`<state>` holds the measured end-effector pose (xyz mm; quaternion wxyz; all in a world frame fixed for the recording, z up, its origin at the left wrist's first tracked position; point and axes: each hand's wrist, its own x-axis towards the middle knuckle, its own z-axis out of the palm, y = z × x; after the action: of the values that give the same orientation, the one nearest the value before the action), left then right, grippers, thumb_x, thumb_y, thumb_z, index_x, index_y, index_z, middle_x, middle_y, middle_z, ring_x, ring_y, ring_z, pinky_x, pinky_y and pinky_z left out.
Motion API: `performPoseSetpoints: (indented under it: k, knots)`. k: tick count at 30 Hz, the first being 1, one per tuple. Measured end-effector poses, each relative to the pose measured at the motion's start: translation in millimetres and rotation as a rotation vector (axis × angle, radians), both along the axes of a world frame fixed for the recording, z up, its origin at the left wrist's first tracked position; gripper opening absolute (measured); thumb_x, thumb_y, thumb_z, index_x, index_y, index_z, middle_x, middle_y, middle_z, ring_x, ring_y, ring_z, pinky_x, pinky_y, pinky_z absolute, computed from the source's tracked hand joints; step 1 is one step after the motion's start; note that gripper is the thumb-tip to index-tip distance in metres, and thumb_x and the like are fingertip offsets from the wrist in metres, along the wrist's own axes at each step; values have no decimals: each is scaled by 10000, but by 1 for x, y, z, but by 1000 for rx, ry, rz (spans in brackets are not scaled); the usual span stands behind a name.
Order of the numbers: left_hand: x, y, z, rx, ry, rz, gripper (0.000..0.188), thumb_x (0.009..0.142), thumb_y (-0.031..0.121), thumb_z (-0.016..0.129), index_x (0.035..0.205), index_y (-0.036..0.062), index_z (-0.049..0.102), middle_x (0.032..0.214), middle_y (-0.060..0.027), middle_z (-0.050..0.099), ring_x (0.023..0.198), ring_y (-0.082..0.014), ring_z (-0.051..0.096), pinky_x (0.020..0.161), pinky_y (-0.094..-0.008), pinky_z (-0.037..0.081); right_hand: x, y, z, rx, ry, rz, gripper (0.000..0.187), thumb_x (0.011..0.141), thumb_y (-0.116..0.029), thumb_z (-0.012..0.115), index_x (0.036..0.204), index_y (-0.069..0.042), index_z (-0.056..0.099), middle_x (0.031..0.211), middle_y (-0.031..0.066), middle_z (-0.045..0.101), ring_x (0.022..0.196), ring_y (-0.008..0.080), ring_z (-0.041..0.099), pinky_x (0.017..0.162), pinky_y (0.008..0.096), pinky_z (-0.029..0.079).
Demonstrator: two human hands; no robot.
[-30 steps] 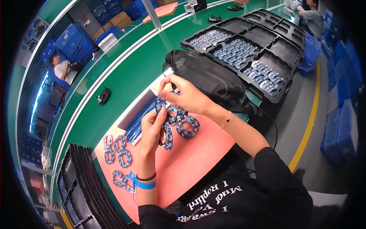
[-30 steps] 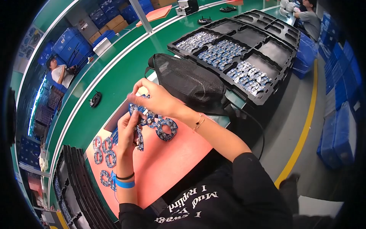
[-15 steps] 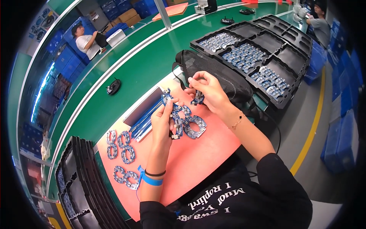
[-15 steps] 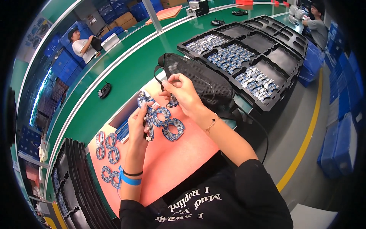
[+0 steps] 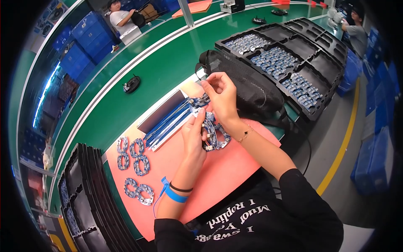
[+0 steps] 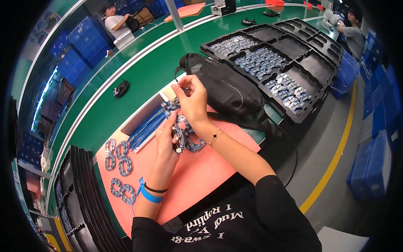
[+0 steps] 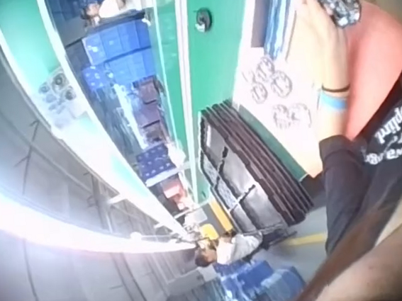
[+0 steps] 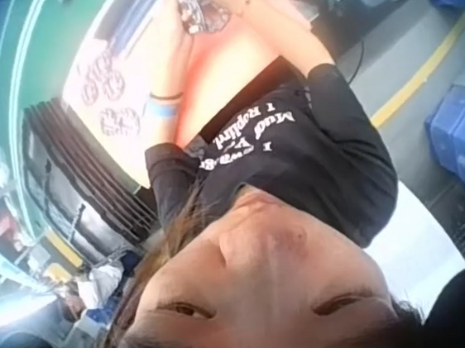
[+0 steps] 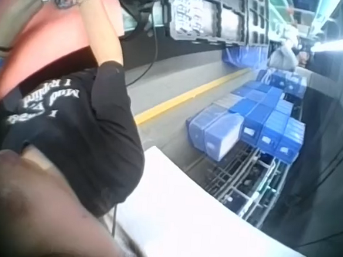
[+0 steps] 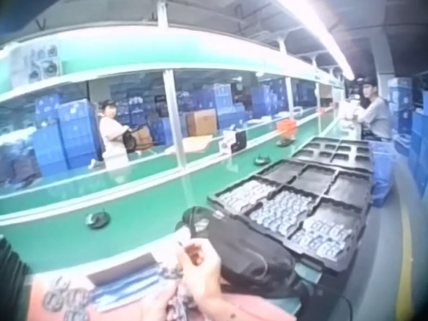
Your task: Inspecting and sorting small electronic circuit boards on a factory assembly line.
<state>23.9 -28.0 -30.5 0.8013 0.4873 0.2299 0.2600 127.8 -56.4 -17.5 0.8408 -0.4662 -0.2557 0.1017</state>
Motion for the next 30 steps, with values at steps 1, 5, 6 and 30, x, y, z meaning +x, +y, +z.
performPoseSetpoints:
  k: [1,5,6,30]
  knots:
    - [-1,2,0,32,-24,57,272,886,259,539,988,13,596,607,26,571,360,18,341,325,-137,226,-2,-3,-1,-19,-10,37,139,807,-12,615,892,-18,504,808,14,549,733,49,532,640,178,432]
    - [-4,6,6,51,-53,172,225,877,234,557,902,15,601,607,17,572,363,19,342,330,-139,229,-8,-21,-4,-216,-187,89,129,791,-17,629,882,-6,538,801,12,561,715,43,532,625,177,434]
    - [-4,8,3,161,-18,198,208,872,226,564,877,22,603,605,19,568,365,17,348,330,-140,229,-5,-24,-6,-219,-188,91,129,791,-17,629,882,-6,538,801,12,561,715,43,532,625,177,434]
    - [-8,-3,16,570,229,-179,151,838,143,595,905,10,620,623,33,570,447,5,419,376,-168,264,28,-76,19,-543,-681,237,192,716,-155,708,821,-8,644,661,12,583,564,46,471,511,207,382]
